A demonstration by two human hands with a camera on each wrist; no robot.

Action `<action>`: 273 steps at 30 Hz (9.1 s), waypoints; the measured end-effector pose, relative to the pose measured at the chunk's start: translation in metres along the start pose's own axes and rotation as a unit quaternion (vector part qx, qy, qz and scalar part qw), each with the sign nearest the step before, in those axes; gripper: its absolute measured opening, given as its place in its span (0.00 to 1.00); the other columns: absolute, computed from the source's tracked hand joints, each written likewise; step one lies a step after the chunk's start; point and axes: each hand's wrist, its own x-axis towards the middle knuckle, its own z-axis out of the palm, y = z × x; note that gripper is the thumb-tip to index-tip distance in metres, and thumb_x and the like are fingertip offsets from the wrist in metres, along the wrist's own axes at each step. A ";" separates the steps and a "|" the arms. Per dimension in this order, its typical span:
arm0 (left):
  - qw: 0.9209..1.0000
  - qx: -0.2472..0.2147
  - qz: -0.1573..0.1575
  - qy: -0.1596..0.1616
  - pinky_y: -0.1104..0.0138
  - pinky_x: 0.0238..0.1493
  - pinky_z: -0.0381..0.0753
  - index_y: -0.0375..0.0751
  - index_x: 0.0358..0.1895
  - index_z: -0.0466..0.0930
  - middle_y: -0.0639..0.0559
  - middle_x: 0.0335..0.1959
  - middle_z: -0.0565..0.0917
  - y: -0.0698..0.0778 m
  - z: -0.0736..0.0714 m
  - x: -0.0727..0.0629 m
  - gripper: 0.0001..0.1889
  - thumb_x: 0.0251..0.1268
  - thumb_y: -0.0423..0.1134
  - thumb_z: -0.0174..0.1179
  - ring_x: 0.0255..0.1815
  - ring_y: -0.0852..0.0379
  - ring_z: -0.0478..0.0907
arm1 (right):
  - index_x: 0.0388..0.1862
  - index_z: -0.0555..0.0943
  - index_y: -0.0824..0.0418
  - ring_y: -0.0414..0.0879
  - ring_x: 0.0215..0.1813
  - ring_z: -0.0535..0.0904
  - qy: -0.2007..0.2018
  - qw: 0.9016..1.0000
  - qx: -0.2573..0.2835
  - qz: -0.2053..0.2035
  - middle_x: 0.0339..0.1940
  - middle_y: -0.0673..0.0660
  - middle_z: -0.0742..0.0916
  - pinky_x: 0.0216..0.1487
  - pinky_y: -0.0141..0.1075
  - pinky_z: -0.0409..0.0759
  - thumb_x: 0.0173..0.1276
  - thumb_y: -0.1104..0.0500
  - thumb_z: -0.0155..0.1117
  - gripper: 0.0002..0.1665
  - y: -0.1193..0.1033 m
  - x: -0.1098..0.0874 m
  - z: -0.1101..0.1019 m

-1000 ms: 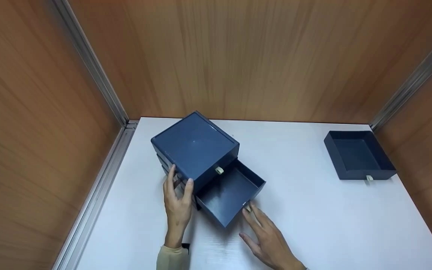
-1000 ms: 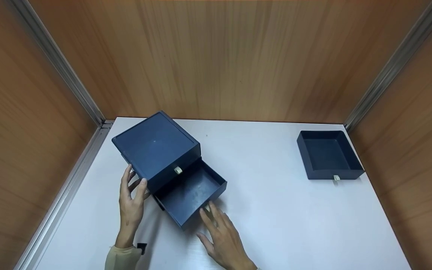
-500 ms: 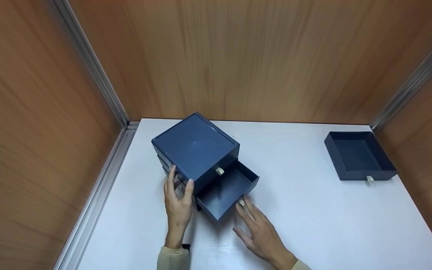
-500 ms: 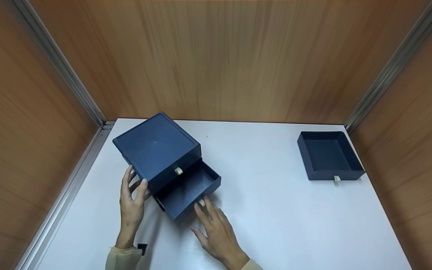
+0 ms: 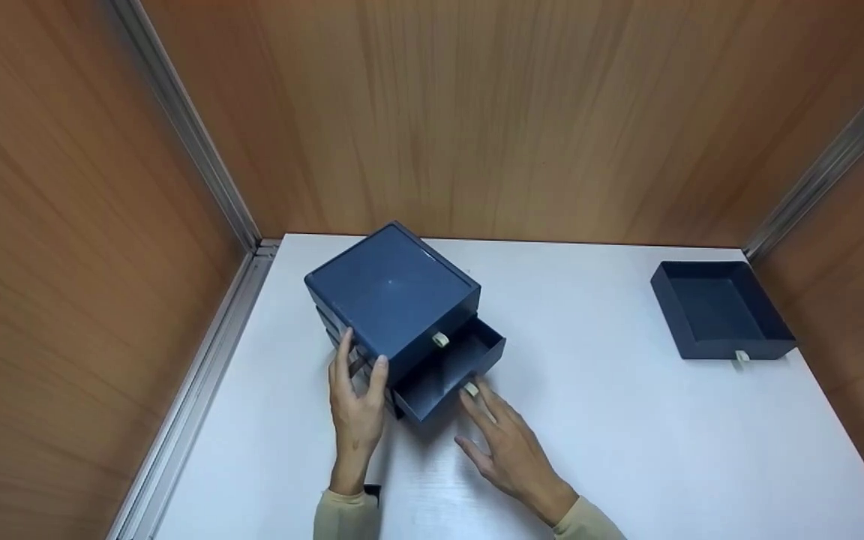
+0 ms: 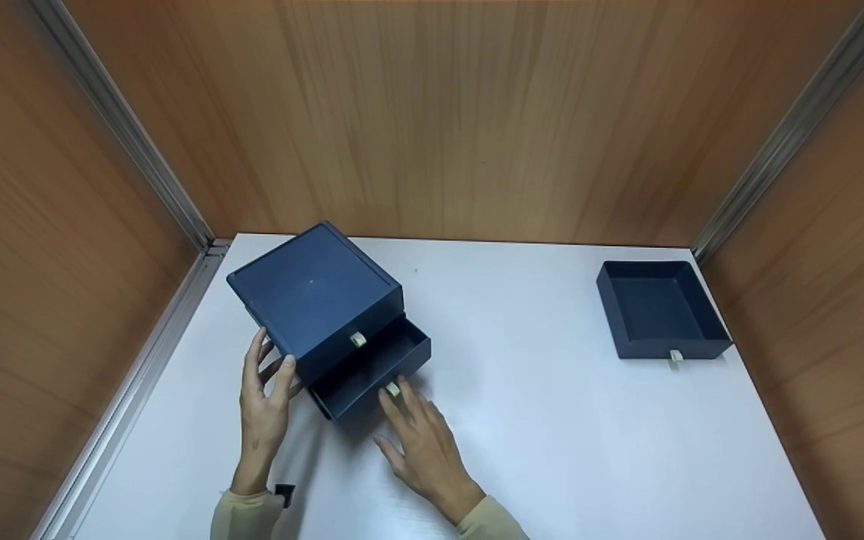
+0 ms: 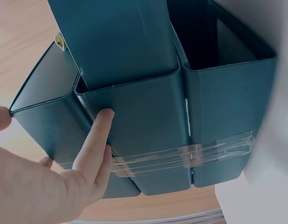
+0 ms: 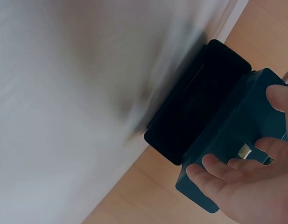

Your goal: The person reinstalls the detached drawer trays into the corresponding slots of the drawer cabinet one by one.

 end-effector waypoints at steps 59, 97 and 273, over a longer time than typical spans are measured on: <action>1.000 -0.007 -0.002 0.007 0.36 0.74 0.71 0.52 0.85 0.61 0.41 0.82 0.65 -0.003 -0.002 -0.003 0.35 0.81 0.44 0.62 0.77 0.36 0.70 | 0.80 0.73 0.59 0.65 0.72 0.79 -0.027 0.999 0.037 -0.008 0.78 0.72 0.75 0.66 0.55 0.84 0.74 0.50 0.73 0.40 0.002 0.056 0.029; 1.000 -0.012 -0.006 0.006 0.35 0.66 0.79 0.52 0.85 0.60 0.41 0.82 0.64 -0.002 -0.002 -0.005 0.35 0.81 0.44 0.62 0.74 0.35 0.72 | 0.85 0.64 0.60 0.71 0.75 0.74 -0.069 0.988 0.048 0.129 0.82 0.74 0.69 0.70 0.65 0.78 0.78 0.48 0.67 0.44 0.061 0.040 0.008; 1.000 -0.001 -0.005 -0.008 0.37 0.76 0.68 0.49 0.86 0.59 0.40 0.84 0.62 -0.003 -0.005 -0.004 0.35 0.81 0.44 0.60 0.80 0.36 0.65 | 0.70 0.72 0.68 0.79 0.62 0.75 0.028 0.931 -0.007 0.364 0.67 0.78 0.73 0.55 0.72 0.77 0.80 0.54 0.67 0.29 0.246 -0.090 -0.122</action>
